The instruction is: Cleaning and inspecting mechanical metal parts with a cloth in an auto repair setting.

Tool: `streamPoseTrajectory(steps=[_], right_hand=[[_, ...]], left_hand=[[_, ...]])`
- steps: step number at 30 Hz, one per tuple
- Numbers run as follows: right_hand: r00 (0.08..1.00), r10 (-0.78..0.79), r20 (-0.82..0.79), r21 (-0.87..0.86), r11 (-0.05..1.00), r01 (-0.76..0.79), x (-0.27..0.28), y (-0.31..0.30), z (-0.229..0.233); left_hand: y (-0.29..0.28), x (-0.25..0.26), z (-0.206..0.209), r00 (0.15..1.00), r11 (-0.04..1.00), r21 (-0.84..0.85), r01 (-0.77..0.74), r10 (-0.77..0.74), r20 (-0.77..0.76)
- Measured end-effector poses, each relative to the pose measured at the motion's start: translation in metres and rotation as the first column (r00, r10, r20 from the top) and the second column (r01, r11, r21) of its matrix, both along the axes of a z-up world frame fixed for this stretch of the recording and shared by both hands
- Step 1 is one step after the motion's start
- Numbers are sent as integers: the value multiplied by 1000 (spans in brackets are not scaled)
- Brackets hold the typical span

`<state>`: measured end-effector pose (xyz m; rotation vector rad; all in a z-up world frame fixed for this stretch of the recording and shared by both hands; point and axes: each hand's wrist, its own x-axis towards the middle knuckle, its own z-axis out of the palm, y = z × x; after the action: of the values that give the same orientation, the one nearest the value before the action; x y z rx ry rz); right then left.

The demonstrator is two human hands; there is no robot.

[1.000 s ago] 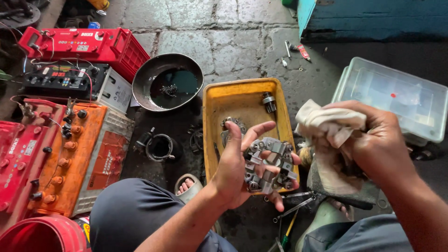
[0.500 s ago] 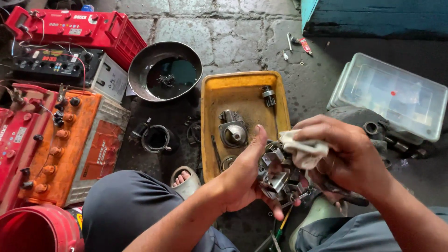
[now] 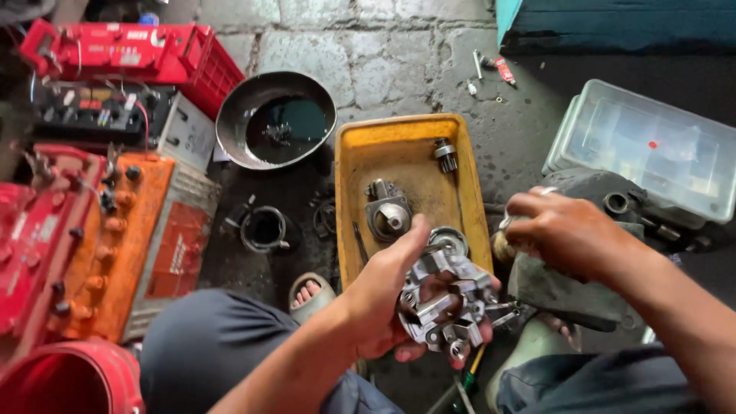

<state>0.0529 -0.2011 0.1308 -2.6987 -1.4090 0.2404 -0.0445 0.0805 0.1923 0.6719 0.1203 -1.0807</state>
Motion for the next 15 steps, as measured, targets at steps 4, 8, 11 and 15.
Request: streamPoseTrajectory(steps=[4, 8, 11, 15], right_hand=[[972, -179, -153, 239, 947, 213, -21, 12, 54], [837, -334, -433, 420, 747, 515, -42, 5, 55], [852, -180, -492, 569, 674, 471, -49, 18, 68], [944, 51, -327, 704, 679, 207, -56, 37, 68]], left_hand=[[-1, -5, -9, 993, 994, 4, -111, 111, 38], [-6, -6, -8, 999, 998, 46, -44, 43, 27], [-10, -4, -5, 999, 998, 60, -23, 21, 34], [-16, -4, -15, 998, 995, 87, -52, 50, 33]])
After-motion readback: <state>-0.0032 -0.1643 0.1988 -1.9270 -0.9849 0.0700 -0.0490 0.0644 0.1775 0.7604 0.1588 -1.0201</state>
